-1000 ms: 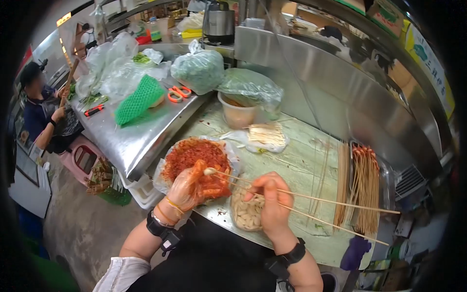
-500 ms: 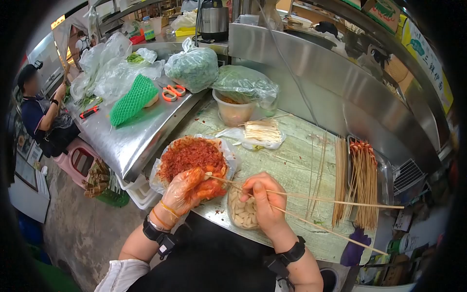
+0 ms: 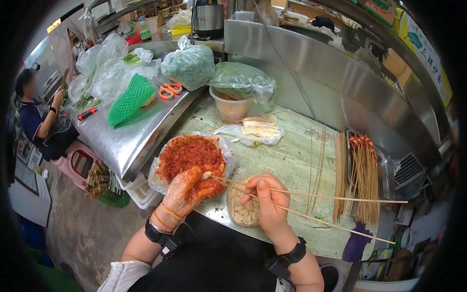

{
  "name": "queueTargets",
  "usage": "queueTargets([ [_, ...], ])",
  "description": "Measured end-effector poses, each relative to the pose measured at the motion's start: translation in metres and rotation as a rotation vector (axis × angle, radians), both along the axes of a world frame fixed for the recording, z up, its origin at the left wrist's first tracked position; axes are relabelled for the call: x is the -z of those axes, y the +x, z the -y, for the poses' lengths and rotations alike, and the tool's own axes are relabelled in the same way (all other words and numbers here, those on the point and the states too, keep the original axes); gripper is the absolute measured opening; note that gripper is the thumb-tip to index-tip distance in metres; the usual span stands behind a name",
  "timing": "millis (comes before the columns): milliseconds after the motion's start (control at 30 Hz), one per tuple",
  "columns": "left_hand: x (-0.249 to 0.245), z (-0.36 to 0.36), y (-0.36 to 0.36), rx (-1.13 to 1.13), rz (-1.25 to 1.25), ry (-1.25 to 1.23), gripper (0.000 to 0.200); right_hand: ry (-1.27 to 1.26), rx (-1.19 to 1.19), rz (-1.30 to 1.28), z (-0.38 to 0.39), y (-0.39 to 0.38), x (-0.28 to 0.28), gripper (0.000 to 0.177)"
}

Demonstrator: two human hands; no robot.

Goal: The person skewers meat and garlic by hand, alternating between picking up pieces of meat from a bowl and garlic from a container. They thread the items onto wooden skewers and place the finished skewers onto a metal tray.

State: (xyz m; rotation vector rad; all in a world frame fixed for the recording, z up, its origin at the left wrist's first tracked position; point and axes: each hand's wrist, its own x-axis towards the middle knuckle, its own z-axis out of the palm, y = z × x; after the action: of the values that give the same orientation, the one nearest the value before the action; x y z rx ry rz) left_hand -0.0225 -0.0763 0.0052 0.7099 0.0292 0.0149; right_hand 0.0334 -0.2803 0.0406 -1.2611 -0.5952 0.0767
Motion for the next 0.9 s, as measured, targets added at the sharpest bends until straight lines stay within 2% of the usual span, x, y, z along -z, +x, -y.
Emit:
queueTargets([
  [133, 0.002, -0.002, -0.001, 0.008, -0.026, 0.029, 0.041, -0.005, 0.003, -0.002, -0.001, 0.000, 0.001, 0.027],
  [300, 0.019, -0.005, 0.003, -0.095, -0.024, 0.000, 0.036, 0.023, 0.029, -0.048, 0.003, -0.004, -0.005, 0.029],
  [400, 0.013, -0.003, 0.004, -0.151, -0.020, -0.033, 0.034, 0.049, 0.064, -0.064, 0.013, -0.006, -0.004, 0.030],
  [533, 0.000, 0.001, 0.003, -0.154, -0.091, -0.088, 0.032, 0.019, 0.087, -0.021, 0.015, -0.011, 0.003, 0.031],
  [900, 0.010, 0.012, 0.006, -0.122, 0.021, -0.223, 0.030, 0.088, 0.127, 0.052, 0.005, -0.016, 0.014, 0.036],
])
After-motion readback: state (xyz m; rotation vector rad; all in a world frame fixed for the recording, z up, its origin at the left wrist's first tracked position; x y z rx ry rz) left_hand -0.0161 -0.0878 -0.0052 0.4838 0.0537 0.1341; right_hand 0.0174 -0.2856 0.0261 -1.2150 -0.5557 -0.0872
